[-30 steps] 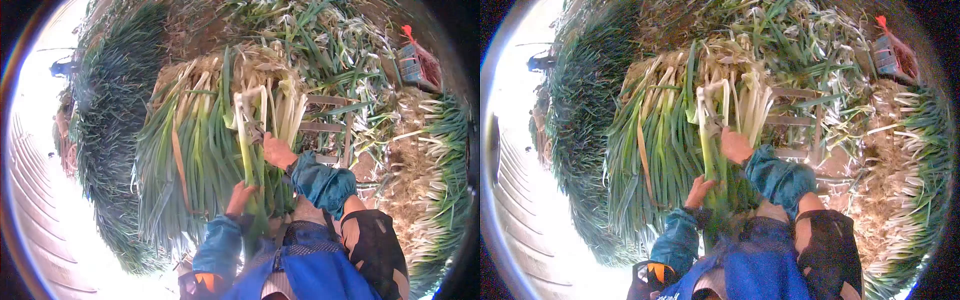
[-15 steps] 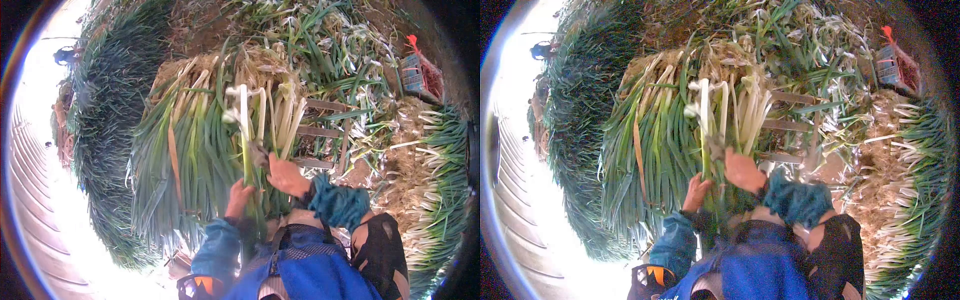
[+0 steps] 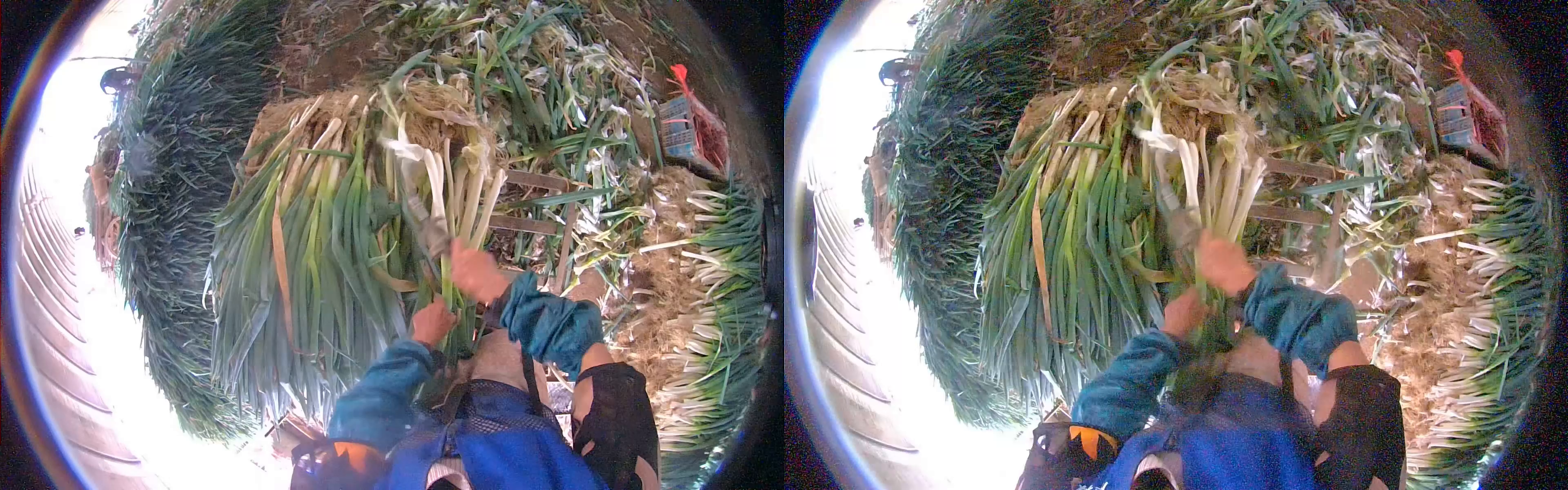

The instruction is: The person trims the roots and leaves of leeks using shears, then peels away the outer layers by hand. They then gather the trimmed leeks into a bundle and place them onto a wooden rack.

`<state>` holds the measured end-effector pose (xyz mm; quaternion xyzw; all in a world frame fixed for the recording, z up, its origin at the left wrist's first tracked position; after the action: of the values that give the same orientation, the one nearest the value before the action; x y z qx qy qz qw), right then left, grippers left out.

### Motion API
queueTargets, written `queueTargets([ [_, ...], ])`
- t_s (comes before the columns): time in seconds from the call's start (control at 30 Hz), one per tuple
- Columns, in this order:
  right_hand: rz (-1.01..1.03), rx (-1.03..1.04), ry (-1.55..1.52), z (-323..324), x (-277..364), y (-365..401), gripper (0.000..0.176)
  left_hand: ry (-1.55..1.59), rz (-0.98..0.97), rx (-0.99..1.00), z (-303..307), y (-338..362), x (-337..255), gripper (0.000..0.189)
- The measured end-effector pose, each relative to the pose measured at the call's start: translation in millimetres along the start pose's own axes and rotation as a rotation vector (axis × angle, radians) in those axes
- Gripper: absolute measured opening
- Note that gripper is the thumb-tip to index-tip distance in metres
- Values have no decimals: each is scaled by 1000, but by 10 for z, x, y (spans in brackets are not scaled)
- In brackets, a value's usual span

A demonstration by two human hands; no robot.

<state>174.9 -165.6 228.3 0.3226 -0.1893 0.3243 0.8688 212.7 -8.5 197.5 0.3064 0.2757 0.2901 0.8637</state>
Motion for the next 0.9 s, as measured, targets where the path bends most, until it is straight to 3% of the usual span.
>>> queueTargets([
  [0.07,-12,-167,-68,179,-382,-60,31,-55,-138,107,295,-150,-54,30],
  [0.13,-25,-243,-76,250,-498,-18,29,-107,-234,-289,1119,-401,-114,21],
  [0.17,-32,-245,-42,244,-527,71,30,-295,-160,-440,1432,-660,-3,14],
  [0.2,-37,-255,-2,262,-546,139,31,-261,-184,-736,1911,-750,21,16],
  [0.23,-40,-220,-45,229,-539,226,33,-579,-212,-755,2134,-1061,127,22],
  [0.3,-52,-139,-137,121,-472,459,36,-434,-111,-966,2653,-1242,276,25],
  [0.4,49,-202,-109,146,-199,593,41,-238,19,-698,2443,-1676,762,23],
  [0.5,23,-119,-182,94,-16,498,48,-232,168,-541,2226,-1618,772,19],
  [0.63,197,-239,-178,145,523,489,51,-409,104,-448,1951,-996,570,10],
  [0.67,351,-436,-181,215,700,570,41,-427,28,-457,1835,-760,523,9],
  [0.77,220,-265,-219,-72,840,466,35,-330,-153,-465,1344,-94,595,7],
  [0.87,90,-200,-211,-330,599,381,36,-364,63,-326,1017,339,592,10],
  [0.9,38,-181,-218,-358,498,384,37,-330,45,-285,988,359,559,13],
])
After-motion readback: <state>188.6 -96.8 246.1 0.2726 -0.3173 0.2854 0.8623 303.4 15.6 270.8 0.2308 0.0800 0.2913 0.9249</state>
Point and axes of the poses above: each hand's wrist, its own y-axis away from the middle knuckle, its own z-axis out of the back of the hand, x = y × z, the point moved 8 cm from there along -y, towards the middle knuckle, and after that the axes turned 4 degrees about -x, right-handed, at the moved point
